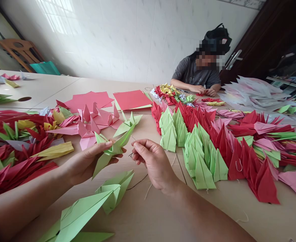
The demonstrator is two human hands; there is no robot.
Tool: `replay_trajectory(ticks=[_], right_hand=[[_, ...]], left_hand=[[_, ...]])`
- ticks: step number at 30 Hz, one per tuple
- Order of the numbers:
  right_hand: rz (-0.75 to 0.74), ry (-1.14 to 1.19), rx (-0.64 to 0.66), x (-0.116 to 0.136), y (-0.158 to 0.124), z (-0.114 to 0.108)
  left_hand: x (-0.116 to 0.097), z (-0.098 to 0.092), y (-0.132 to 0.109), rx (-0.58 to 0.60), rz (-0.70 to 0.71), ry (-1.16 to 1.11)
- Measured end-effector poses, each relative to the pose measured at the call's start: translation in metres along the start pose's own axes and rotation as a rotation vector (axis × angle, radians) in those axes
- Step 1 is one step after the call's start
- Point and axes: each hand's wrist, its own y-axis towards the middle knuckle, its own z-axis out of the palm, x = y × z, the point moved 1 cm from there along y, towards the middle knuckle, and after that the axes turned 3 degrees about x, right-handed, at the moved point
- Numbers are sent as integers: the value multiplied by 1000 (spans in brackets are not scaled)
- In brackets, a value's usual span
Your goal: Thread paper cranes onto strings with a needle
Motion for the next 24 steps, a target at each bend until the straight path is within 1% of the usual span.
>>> replay_trajectory(ticks=[4,8,11,13,16,19,24], right_hand=[[-104,-91,37,-2,-3,2],[-246,-201,80,-4,-8,5],[-242,-287,87,-5,-10,6],[-256,-386,97,-4,-12,6],[-349,-553,94,-1,-16,7],[-422,-671,95,2,-20,7],[-452,-761,90,4,-22,8]], left_hand=[[-5,-5,3,-37,-72,-153],[-10,-7,3,-49,-90,-301],[-12,-6,1,-5,-69,-381],[-13,-5,-1,33,-41,-388],[-13,-3,-6,69,-10,-369],[-13,-2,-8,77,5,-337],[-12,-1,-7,59,25,-289]])
